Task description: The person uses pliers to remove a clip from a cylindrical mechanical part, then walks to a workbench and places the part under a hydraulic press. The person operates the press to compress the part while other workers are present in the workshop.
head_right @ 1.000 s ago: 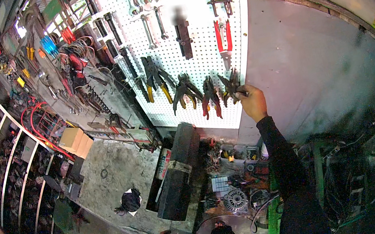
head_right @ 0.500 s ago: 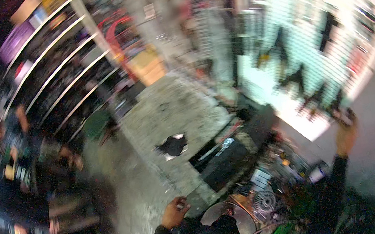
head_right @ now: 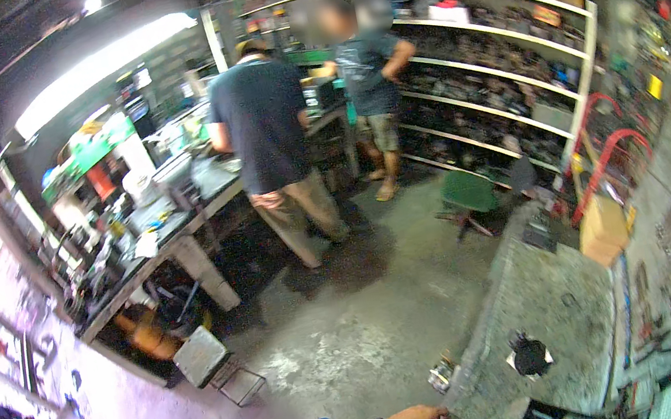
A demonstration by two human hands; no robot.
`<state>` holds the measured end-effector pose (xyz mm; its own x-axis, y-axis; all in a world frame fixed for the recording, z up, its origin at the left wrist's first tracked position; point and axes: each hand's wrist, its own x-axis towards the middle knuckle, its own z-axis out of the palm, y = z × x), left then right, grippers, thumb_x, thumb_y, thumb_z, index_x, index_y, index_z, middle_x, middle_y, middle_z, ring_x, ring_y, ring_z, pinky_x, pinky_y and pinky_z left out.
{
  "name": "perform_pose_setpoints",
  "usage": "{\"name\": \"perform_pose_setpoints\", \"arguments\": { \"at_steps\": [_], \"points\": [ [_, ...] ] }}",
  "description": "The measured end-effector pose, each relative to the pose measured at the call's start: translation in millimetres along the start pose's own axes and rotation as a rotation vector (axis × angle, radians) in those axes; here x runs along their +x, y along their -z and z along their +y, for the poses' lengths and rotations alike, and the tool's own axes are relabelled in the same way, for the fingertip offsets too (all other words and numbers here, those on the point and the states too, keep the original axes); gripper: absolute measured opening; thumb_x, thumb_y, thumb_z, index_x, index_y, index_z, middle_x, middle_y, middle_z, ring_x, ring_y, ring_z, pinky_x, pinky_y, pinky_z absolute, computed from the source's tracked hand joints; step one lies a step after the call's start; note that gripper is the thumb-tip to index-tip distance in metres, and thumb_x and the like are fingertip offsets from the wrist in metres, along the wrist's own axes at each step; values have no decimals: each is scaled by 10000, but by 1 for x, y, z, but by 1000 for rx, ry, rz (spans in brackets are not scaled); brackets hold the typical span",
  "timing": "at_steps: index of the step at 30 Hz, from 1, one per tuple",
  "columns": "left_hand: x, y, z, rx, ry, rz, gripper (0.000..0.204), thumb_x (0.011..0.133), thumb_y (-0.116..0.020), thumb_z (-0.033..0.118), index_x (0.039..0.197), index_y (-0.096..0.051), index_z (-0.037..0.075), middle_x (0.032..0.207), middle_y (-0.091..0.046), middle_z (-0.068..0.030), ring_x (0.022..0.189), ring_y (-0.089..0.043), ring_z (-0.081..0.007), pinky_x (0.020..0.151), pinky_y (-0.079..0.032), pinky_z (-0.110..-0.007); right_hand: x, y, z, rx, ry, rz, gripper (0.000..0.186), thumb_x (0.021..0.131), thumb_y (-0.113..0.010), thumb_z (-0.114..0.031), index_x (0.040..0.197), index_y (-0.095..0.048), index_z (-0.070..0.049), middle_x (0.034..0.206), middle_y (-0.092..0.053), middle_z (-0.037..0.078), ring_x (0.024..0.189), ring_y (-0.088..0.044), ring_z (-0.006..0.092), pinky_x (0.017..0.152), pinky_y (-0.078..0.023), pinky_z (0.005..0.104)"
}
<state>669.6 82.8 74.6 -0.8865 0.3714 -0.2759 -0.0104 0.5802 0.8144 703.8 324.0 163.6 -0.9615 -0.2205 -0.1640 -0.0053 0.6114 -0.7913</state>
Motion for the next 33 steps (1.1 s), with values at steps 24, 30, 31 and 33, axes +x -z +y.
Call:
{"name": "perform_pose_setpoints", "arguments": {
  "at_steps": [24,30,31,33],
  "points": [
    [-433,126,-337,-492,997,1305,446,933,-722,351,1215,-688,8,1121,-739,-241,1074,-709,-392,939,-550,-458,156,-406,-334,-600,793,-1064,387,951,-706,-246,1270,-680,-28,1218,-706,187,1118,-678,353,967,-536,430],
    [-412,78,-370,-658,1154,1146,477,898,-754,404,1198,-728,34,1174,-737,-227,1141,-691,-389,982,-535,-468,230,-495,-393,-573,951,-1164,369,959,-698,-257,1247,-681,-27,1185,-707,206,1085,-684,356,954,-534,435],
    [-413,77,-374,-705,1215,1136,496,902,-745,416,1222,-723,38,1205,-740,-203,1153,-695,-368,1002,-536,-442,243,-506,-406,-560,975,-1179,366,960,-698,-256,1245,-681,-27,1182,-707,208,1083,-684,355,951,-534,435],
    [-420,85,-376,-774,1335,1189,499,901,-748,425,1213,-736,34,1216,-738,-206,1162,-697,-353,1010,-536,-436,270,-526,-430,-553,1031,-1182,356,947,-713,-248,1226,-689,-27,1157,-714,203,1063,-688,350,938,-536,430]
  ]
}}
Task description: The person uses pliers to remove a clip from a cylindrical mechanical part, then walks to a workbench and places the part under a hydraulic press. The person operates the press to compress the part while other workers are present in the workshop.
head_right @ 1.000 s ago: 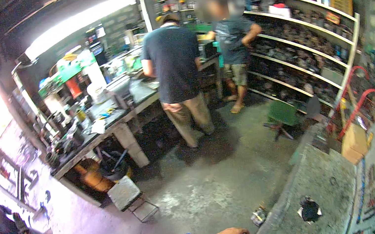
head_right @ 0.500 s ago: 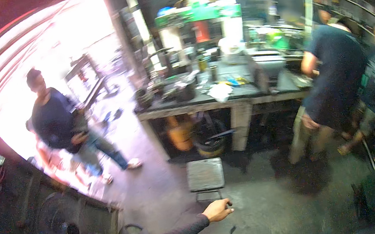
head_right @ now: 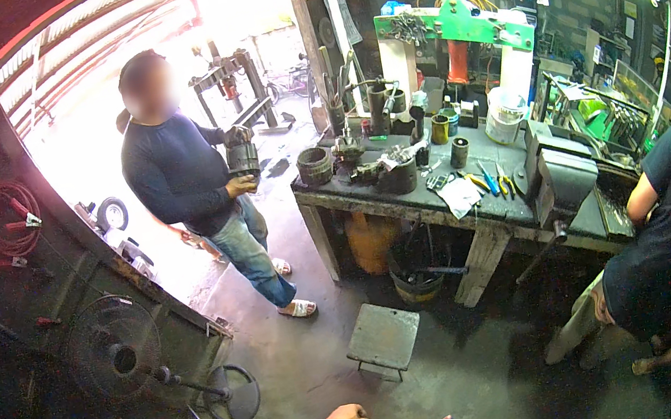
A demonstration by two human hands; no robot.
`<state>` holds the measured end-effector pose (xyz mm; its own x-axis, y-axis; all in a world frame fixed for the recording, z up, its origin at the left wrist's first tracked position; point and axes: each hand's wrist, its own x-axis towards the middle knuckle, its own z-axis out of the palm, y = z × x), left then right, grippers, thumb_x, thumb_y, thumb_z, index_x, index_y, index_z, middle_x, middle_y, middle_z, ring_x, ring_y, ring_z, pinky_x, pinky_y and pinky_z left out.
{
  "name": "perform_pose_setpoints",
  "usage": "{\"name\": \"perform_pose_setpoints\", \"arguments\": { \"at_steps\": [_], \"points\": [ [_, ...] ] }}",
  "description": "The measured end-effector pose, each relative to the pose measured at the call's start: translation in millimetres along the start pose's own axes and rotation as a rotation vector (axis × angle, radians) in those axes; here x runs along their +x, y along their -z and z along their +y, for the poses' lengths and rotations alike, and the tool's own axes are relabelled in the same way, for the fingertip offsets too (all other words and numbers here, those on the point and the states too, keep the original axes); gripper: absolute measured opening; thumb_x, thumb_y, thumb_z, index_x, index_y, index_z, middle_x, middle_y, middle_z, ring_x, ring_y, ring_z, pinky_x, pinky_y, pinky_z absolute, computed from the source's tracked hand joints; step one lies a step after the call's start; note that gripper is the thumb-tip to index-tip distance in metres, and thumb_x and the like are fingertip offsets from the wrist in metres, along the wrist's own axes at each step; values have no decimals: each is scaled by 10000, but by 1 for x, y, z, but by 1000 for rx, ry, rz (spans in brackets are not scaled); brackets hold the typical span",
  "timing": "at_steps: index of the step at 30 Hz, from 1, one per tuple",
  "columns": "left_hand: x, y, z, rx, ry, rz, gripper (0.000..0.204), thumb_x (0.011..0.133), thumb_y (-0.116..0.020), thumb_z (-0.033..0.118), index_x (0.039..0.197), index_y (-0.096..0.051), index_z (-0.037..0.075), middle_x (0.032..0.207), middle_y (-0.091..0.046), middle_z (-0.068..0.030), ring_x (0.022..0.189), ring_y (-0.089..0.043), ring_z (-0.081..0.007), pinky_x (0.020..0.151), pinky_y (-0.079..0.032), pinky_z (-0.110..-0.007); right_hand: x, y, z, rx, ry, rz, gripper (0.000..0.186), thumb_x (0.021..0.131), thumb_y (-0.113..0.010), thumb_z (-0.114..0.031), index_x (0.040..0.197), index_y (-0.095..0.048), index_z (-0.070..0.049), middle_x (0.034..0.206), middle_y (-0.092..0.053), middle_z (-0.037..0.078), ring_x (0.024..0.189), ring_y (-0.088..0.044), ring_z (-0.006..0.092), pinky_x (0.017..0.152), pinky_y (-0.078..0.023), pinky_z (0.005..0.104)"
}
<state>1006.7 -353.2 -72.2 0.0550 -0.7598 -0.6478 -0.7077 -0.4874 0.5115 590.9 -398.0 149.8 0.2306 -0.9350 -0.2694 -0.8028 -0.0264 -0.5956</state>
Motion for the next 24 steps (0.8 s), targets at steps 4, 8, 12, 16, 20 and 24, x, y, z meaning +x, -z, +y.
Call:
{"name": "perform_pose_setpoints", "arguments": {
  "at_steps": [4,8,12,16,20,24],
  "points": [
    [21,19,29,-223,67,207,485,901,-748,428,1192,-753,40,1205,-739,-217,1160,-697,-360,1010,-536,-438,53,49,24,-5,76,17,342,929,-731,-243,1201,-699,-38,1117,-721,188,1036,-691,340,918,-543,421],
    [32,36,73,-282,141,386,470,909,-740,411,1189,-750,33,1187,-743,-219,1141,-702,-369,1014,-530,-444,103,79,45,-127,161,25,330,951,-706,-248,1212,-692,-46,1124,-722,187,1041,-692,348,922,-543,425],
    [49,26,90,-348,155,305,478,909,-738,418,1194,-748,34,1187,-744,-223,1161,-694,-366,1024,-525,-440,142,97,33,-3,199,22,330,961,-695,-256,1209,-691,-39,1140,-724,192,1050,-695,353,925,-545,430],
    [71,12,97,-256,180,200,486,907,-743,424,1204,-746,40,1202,-739,-220,1176,-686,-367,1033,-519,-437,172,86,46,-32,181,-57,349,948,-710,-274,1210,-691,-45,1145,-726,187,1057,-698,348,928,-547,431],
    [115,32,118,-251,197,183,453,897,-759,394,1176,-754,37,1180,-749,-209,1152,-700,-349,1011,-530,-421,206,76,46,-20,155,-152,349,942,-719,-278,1205,-694,-49,1131,-728,180,1038,-700,342,914,-549,427],
    [193,61,133,-284,165,178,445,895,-761,376,1177,-751,33,1173,-752,-203,1146,-703,-347,1002,-535,-420,249,84,28,-32,178,-183,342,949,-712,-266,1202,-696,-36,1111,-728,189,1025,-700,350,909,-548,430]
  ]
}}
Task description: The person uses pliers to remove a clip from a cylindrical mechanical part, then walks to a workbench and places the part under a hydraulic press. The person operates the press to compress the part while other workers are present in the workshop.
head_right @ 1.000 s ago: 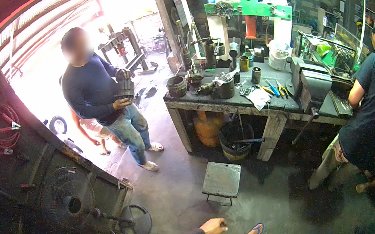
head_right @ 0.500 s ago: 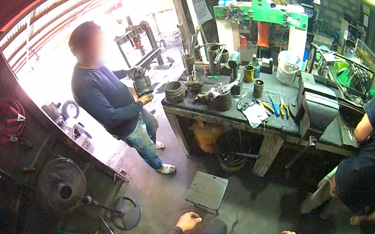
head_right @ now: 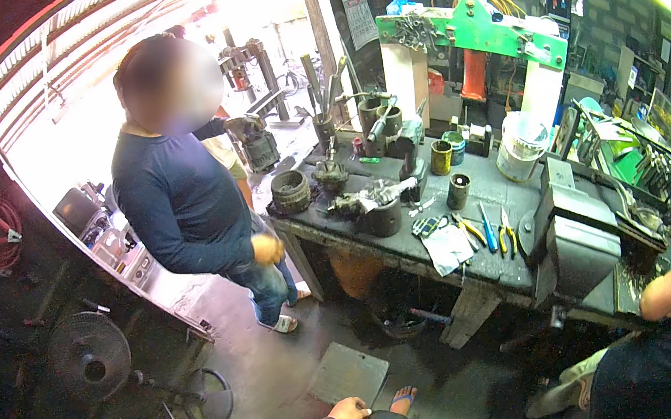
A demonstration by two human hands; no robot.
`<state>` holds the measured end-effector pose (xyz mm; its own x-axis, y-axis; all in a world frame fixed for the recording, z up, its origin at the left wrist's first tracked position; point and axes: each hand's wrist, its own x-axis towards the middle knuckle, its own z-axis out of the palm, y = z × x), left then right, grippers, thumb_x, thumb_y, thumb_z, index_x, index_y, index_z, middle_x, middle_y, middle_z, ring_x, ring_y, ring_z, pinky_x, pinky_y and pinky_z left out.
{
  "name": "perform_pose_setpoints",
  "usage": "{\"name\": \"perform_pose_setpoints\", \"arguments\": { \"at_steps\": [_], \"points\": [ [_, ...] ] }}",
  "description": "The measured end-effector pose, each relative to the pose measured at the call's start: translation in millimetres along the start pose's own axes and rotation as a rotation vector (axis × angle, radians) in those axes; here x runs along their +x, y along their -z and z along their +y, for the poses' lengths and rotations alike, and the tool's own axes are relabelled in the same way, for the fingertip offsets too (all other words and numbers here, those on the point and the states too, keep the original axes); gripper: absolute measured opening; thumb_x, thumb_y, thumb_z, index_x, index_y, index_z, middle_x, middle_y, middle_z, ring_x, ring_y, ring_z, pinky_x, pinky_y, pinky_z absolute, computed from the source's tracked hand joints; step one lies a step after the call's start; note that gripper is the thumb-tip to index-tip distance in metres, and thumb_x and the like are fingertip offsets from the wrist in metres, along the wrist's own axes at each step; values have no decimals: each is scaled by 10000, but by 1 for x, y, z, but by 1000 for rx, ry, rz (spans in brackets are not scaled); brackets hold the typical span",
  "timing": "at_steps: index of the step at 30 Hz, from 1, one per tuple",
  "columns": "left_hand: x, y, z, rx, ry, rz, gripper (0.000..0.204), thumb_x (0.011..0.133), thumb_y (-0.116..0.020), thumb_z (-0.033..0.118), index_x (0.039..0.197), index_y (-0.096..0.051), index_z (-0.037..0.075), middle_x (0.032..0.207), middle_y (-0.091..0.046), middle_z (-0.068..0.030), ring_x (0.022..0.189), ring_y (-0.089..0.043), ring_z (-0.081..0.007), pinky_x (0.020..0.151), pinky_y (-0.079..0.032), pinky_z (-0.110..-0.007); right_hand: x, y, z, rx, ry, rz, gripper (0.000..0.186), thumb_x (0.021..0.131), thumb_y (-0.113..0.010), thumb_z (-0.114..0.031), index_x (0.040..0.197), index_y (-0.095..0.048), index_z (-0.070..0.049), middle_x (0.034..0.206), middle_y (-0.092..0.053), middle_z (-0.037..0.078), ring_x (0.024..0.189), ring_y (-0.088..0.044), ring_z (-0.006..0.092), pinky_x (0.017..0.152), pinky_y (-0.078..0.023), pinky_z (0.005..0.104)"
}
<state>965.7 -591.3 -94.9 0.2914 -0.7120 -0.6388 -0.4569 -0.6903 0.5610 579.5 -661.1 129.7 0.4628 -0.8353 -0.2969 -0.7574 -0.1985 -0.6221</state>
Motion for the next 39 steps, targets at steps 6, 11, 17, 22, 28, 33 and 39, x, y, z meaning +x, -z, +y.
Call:
{"name": "perform_pose_setpoints", "arguments": {
  "at_steps": [6,11,17,22,28,33,39],
  "points": [
    [94,37,125,-51,-311,57,392,929,-740,340,1167,-730,29,1134,-760,-194,1064,-734,-334,934,-564,-426,70,58,-22,-15,-27,161,339,968,-696,-272,1213,-699,-38,1130,-726,196,1045,-695,362,926,-545,431],
    [109,83,251,-59,-510,-16,370,980,-686,291,1225,-679,13,1046,-758,-169,990,-736,-314,870,-558,-418,116,100,-47,2,-46,279,307,983,-681,-226,1210,-695,-20,1164,-723,200,1077,-688,367,964,-532,422],
    [96,83,333,-258,-652,-60,302,990,-685,235,1190,-680,9,1051,-760,-168,994,-734,-284,900,-561,-405,147,126,-64,108,-16,298,299,1005,-661,-219,1216,-700,-10,1174,-726,202,1107,-686,354,982,-521,413],
    [76,63,369,-295,-751,-57,255,988,-690,198,1159,-684,8,1004,-751,-156,935,-739,-272,849,-573,-388,172,159,-71,166,39,404,215,1008,-657,-160,1141,-726,-6,1097,-743,173,1023,-704,323,936,-532,390],
    [56,59,420,-257,-967,103,240,981,-704,198,1140,-687,20,1050,-734,-159,965,-731,-299,864,-571,-391,202,199,-63,226,190,526,159,1005,-662,-105,1098,-724,8,1023,-747,165,949,-717,297,883,-546,368],
    [50,65,458,-316,-997,181,236,967,-725,180,1142,-698,23,1072,-740,-141,974,-734,-268,864,-574,-360,210,215,-61,239,259,459,141,994,-661,-90,1093,-727,-13,1005,-736,157,930,-713,307,864,-546,377],
    [43,60,465,-341,-933,198,228,961,-731,173,1132,-706,23,1059,-745,-139,952,-740,-259,844,-578,-353,197,182,-6,177,171,200,250,983,-686,-201,1151,-722,-20,1080,-738,203,1005,-709,368,912,-550,416]
  ]
}}
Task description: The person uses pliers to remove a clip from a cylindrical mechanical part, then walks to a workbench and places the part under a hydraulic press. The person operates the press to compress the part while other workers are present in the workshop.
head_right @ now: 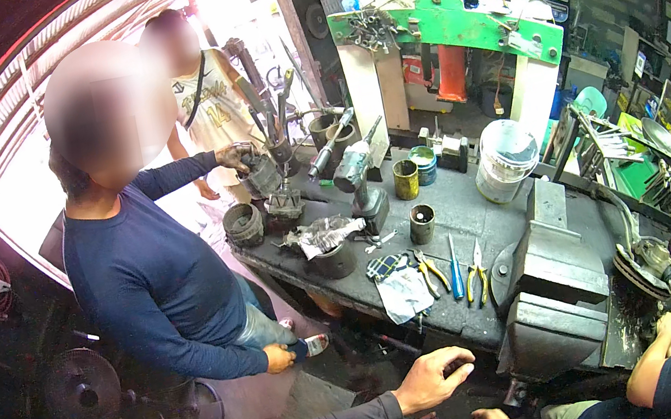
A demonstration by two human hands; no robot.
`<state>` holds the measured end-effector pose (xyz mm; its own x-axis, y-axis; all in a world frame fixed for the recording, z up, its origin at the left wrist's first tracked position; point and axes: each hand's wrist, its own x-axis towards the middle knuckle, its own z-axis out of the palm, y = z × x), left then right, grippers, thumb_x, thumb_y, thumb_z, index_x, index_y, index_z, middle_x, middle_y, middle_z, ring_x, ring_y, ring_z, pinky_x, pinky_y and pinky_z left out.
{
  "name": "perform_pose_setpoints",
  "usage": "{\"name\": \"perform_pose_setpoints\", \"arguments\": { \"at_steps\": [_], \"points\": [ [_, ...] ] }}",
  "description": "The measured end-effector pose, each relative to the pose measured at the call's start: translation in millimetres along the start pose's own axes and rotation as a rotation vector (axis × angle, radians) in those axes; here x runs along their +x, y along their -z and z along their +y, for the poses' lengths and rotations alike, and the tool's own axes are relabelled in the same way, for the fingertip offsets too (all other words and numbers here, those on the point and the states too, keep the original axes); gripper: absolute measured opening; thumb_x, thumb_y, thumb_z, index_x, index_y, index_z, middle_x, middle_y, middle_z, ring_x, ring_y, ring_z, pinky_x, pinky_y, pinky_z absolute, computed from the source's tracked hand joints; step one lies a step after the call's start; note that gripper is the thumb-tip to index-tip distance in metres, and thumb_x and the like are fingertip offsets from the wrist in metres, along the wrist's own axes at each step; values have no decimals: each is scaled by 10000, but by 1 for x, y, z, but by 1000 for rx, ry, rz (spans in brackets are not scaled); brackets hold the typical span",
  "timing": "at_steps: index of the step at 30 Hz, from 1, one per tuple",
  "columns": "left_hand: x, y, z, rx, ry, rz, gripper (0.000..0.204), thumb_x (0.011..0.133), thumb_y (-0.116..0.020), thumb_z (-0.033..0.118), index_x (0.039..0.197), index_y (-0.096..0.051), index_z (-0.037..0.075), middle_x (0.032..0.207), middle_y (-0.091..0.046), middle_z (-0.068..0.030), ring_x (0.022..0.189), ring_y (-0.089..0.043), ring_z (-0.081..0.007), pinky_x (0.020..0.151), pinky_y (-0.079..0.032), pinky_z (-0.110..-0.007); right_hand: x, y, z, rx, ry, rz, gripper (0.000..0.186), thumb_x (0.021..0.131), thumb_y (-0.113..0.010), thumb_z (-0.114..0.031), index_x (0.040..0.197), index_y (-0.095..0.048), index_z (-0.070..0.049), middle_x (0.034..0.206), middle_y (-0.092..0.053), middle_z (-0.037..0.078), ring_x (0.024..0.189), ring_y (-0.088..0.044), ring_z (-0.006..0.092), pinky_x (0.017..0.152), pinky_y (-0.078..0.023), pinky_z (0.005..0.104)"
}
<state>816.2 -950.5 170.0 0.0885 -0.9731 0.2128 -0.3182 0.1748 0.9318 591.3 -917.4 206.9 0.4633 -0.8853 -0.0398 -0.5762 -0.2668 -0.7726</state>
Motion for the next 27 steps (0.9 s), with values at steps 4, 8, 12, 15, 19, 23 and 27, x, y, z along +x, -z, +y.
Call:
{"name": "perform_pose_setpoints", "arguments": {
  "at_steps": [4,8,12,15,19,23,27],
  "points": [
    [6,-7,4,20,-99,61,203,951,-718,153,1112,-688,33,1029,-732,-137,954,-721,-298,849,-568,-377,-30,-39,79,-38,-193,-148,313,974,-685,-273,1154,-727,-20,1105,-746,218,1047,-710,387,919,-553,437],
    [33,-9,28,5,-207,100,189,942,-721,147,1094,-683,41,1045,-718,-147,983,-698,-337,860,-560,-398,-75,-98,187,-6,-400,-228,311,956,-693,-270,1128,-739,-14,1083,-754,230,1046,-712,390,932,-547,434],
    [65,-24,33,-119,-313,46,193,926,-756,104,1093,-707,21,1022,-725,-147,950,-714,-298,851,-562,-376,-118,-145,272,25,-623,-162,305,954,-687,-278,1105,-756,-22,1090,-760,219,1064,-709,370,953,-541,427],
    [63,-22,25,-121,-265,-93,194,956,-722,131,1109,-688,15,1034,-719,-155,978,-708,-313,879,-552,-383,-131,-173,304,63,-722,-115,302,952,-683,-284,1088,-768,-28,1095,-764,210,1077,-707,355,968,-537,422],
    [46,-10,-19,12,-73,-515,273,949,-700,209,1139,-649,19,1066,-700,-202,1050,-675,-391,912,-528,-465,-153,-209,344,107,-786,-56,301,949,-677,-292,1065,-785,-36,1102,-770,198,1094,-705,335,989,-531,414],
    [13,23,-89,338,83,-817,382,892,-757,252,1177,-659,16,1092,-711,-220,1110,-661,-418,950,-523,-500,-200,-246,399,96,-720,-12,302,947,-672,-300,1043,-801,-44,1109,-776,186,1111,-702,315,1009,-526,407],
    [-2,27,-199,256,387,-748,382,877,-771,290,1147,-703,29,1115,-739,-196,1109,-696,-378,923,-545,-482,-155,-214,344,338,-884,279,257,933,-705,-253,891,-774,-9,874,-766,147,786,-712,262,749,-559,390]
  ]
}}
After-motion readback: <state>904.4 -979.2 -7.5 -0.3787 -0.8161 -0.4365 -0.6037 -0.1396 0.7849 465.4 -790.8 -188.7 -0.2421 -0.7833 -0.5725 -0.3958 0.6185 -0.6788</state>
